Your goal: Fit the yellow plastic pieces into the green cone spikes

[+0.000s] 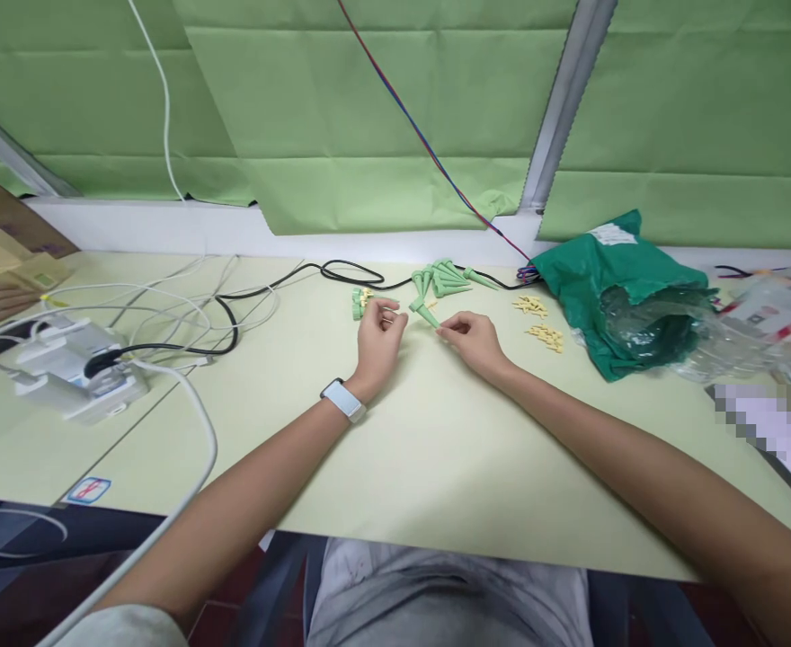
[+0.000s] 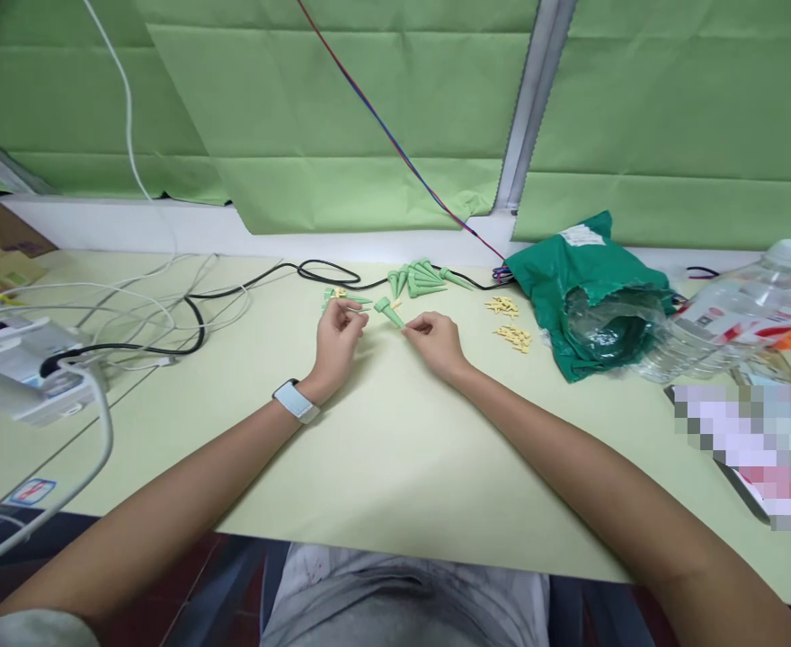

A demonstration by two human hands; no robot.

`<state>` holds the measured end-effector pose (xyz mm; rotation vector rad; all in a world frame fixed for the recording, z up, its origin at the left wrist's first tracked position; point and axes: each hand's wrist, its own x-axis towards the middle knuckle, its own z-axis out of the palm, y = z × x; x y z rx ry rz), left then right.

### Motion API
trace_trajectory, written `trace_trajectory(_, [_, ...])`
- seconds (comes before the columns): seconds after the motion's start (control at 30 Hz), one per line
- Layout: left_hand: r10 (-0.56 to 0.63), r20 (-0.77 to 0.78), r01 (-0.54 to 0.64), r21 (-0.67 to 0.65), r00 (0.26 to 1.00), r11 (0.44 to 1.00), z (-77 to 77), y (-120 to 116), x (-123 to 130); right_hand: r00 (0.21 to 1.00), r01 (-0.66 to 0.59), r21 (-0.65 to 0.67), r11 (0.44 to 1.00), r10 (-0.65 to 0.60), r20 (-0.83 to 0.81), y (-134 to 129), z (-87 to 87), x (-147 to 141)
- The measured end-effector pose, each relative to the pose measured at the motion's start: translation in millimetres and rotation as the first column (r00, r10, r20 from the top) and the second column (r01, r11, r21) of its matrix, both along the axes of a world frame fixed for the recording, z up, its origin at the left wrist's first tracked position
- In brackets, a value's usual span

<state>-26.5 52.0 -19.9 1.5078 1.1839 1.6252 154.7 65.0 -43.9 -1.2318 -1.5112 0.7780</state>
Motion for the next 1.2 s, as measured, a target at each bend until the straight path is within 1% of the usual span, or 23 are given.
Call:
trace_trajectory(0.03, [-0.016, 0.016, 0.017, -0.065, 1.0, 0.998, -1.5, 1.9, 1.0, 0.999, 0.021, -0.014, 1.0, -0.022, -0.046, -10.3, -0.8, 3.0])
trace_trajectory(0.07, [-0.065, 0.026, 0.068, -0.127, 0.998, 0.99, -2.6, 2.8, 2.2, 0.997, 0.026, -0.022, 0.999, -0.027, -0.073, -20.8, -1.2, 5.4])
trace_trajectory(0.1, [-0.138, 0.025, 0.14, -0.171, 0.99, 0.975, -3.0, 2.8, 3.6, 0.996, 0.018, -0.026, 0.999, -0.02, -0.085, -30.9, -1.2, 7.2])
trace_trajectory(0.17, [-0.278, -0.001, 0.272, -0.206, 0.961, 0.94, -2.1, 0.5, 6.2, 0.996, -0.012, -0.02, 1.0, 0.01, -0.09, -47.9, 0.1, 10.2])
trace_trajectory(0.23, [-0.352, -0.015, 0.341, -0.213, 0.936, 0.916, 0.0, -3.3, 8.0, 0.993, -0.06, -0.024, 0.998, 0.057, -0.101, -58.2, 2.7, 12.8])
trace_trajectory(0.33, [-0.391, 0.044, 0.39, -0.245, 0.919, 0.888, 2.6, -7.7, 9.3, 0.978, -0.135, -0.066, 0.989, 0.122, -0.169, -61.7, 7.3, 15.6])
trace_trajectory(0.4, [-0.444, 0.08, 0.448, -0.272, 0.893, 0.852, 3.2, -8.9, 9.3, 0.961, -0.178, -0.08, 0.981, 0.156, -0.23, -60.2, 9.3, 16.5])
trace_trajectory(0.47, [-0.498, 0.076, 0.497, -0.289, 0.864, 0.818, 2.9, -9.1, 9.1, 0.94, -0.23, -0.08, 0.97, 0.2, -0.275, -58.9, 10.0, 16.8])
trace_trajectory(0.5, [-0.516, 0.061, 0.51, -0.292, 0.854, 0.809, 2.5, -8.9, 9.0, 0.931, -0.257, -0.081, 0.963, 0.224, -0.289, -58.7, 10.0, 16.9])
trace_trajectory(0.57, [-0.527, 0.021, 0.51, -0.289, 0.85, 0.81, 1.7, -8.4, 8.7, 0.919, -0.296, -0.091, 0.951, 0.257, -0.299, -59.0, 10.0, 16.9])
trace_trajectory(0.67, [-0.517, -0.034, 0.489, -0.279, 0.855, 0.826, 1.7, -8.2, 8.6, 0.92, -0.318, -0.107, 0.942, 0.279, -0.275, -59.9, 10.4, 17.1])
trace_trajectory(0.77, [-0.483, -0.079, 0.449, -0.264, 0.872, 0.854, 4.3, -10.2, 9.7, 0.918, -0.339, -0.109, 0.934, 0.304, -0.254, -59.7, 10.7, 17.2])
trace_trajectory(0.8, [-0.486, -0.085, 0.451, -0.261, 0.87, 0.854, 5.6, -11.5, 10.3, 0.916, -0.345, -0.108, 0.932, 0.309, -0.257, -59.3, 10.6, 17.1])
trace_trajectory(0.83, [-0.507, -0.086, 0.471, -0.262, 0.858, 0.842, 7.0, -12.9, 10.9, 0.914, -0.347, -0.105, 0.932, 0.311, -0.26, -58.9, 10.6, 17.0])
trace_trajectory(0.93, [-0.605, -0.062, 0.569, -0.273, 0.794, 0.775, 10.1, -17.4, 12.1, 0.914, -0.347, -0.098, 0.933, 0.313, -0.256, -57.9, 10.8, 17.1])
trace_trajectory(0.97, [-0.619, -0.057, 0.584, -0.273, 0.784, 0.765, 10.5, -18.5, 12.3, 0.914, -0.353, -0.098, 0.93, 0.32, -0.251, -57.5, 11.3, 17.5])
trace_trajectory(1.1, [-0.604, -0.076, 0.569, -0.263, 0.793, 0.779, 10.0, -19.7, 11.4, 0.895, -0.415, -0.11, 0.903, 0.383, -0.23, -56.2, 15.1, 21.8])
trace_trajectory(1.2, [-0.609, -0.109, 0.569, -0.257, 0.786, 0.781, 9.5, -19.1, 11.1, 0.892, -0.438, -0.113, 0.892, 0.416, -0.177, -55.1, 18.1, 26.1])
